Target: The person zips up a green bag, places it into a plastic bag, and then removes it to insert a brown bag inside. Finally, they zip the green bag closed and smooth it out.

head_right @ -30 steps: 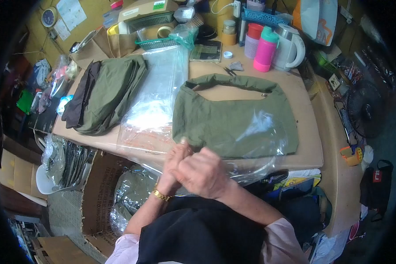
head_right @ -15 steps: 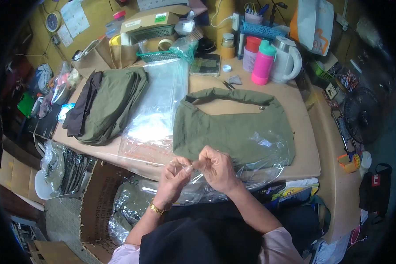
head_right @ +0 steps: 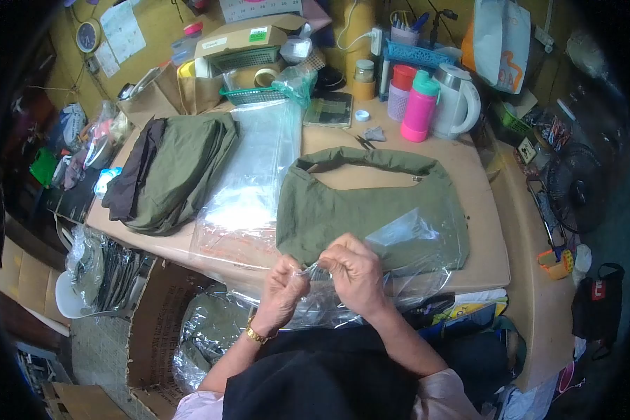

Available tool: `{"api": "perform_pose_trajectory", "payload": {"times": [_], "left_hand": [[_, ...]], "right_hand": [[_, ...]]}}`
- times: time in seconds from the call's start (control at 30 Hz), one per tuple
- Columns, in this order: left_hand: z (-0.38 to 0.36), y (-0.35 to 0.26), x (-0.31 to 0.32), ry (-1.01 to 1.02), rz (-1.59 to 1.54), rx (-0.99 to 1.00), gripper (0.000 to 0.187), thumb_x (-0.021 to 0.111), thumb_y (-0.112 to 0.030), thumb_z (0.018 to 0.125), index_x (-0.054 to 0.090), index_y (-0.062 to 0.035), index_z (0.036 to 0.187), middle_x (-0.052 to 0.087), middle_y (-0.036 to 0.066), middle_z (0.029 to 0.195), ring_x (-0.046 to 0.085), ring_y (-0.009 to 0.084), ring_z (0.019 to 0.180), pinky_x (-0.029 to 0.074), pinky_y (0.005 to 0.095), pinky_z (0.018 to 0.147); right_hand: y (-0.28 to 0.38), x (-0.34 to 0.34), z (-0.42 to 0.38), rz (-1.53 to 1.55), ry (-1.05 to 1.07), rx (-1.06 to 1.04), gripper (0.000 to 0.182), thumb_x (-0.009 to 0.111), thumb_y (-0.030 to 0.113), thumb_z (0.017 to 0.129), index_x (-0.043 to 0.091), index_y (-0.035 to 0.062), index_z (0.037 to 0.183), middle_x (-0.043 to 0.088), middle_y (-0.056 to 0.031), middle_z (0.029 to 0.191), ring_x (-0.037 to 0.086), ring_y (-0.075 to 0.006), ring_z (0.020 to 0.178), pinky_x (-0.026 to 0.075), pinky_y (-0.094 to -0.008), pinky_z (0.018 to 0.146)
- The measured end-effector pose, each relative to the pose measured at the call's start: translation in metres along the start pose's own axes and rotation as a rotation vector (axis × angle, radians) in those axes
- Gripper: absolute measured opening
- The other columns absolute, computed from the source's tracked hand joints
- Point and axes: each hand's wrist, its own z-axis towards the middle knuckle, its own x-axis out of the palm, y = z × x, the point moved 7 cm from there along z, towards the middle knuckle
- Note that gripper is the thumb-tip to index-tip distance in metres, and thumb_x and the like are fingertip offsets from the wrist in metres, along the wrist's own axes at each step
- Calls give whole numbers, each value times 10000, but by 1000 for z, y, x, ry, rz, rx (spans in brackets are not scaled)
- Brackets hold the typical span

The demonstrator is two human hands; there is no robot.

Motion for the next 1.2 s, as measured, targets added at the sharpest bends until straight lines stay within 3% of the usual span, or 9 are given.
{"api": "perform_pose_trajectory", "payload": {"times": [0.1,0.17,0.27,0.47,0.77,0.93,1.1,1.17,1.2], "left_hand": [[-1,3,2,269,161,-245,192,614,-220,1004,566,-60,908,533,-55,865,431,2,732,327,190,601],[3,-9,-6,232,209,-190,242,620,-299,998,557,-66,979,567,-37,838,453,36,692,365,208,598],[5,-33,-14,98,-362,-141,279,605,-400,974,576,-124,1005,463,-28,645,486,144,590,444,294,589],[9,-93,-52,-41,-340,-26,264,541,-430,1005,570,-175,944,378,-32,585,369,83,481,339,249,459],[-6,-150,-98,-239,-55,179,266,516,-356,1032,567,-99,1080,616,32,803,562,99,569,464,245,437],[-36,-180,-131,-436,-74,313,302,503,-348,1036,585,-78,1143,668,67,907,644,171,707,535,300,564],[-44,-179,-140,-356,-141,316,389,486,-382,1036,641,-45,1153,705,118,951,678,202,764,570,324,674],[-34,-154,-129,48,481,28,253,695,-249,929,680,-48,1082,689,68,894,615,144,702,473,263,577],[-32,-134,-105,292,536,-172,221,722,-206,899,685,-50,1052,686,59,895,586,131,689,443,266,583]], "right_hand": [[2,-14,1,191,-90,-68,148,668,95,904,627,36,774,616,-49,652,552,-157,598,427,-271,604],[-14,2,-13,614,324,357,137,696,133,898,643,84,782,639,9,701,553,-142,631,394,-292,792],[16,-12,5,371,512,21,187,771,228,848,656,109,762,603,30,620,518,-113,557,366,-300,850],[45,-24,-12,268,1115,-141,194,832,328,731,745,169,800,601,90,708,548,-136,885,249,-415,1013],[32,-57,-22,245,1005,-172,298,835,425,719,783,217,927,577,8,1052,514,-270,1178,104,-752,1012],[3,-71,-41,30,1105,55,184,761,295,799,780,169,931,621,-21,863,575,-204,952,333,-519,1024],[-10,-89,-41,161,757,248,170,717,275,846,751,114,804,627,-31,903,566,-196,953,436,-392,891],[-7,-138,-17,708,-63,-4,167,708,241,864,719,96,779,625,-17,827,584,-199,835,464,-347,783],[-8,-141,-21,698,-71,1,167,708,241,864,719,96,779,625,-17,827,584,-199,835,464,-347,783]]}}
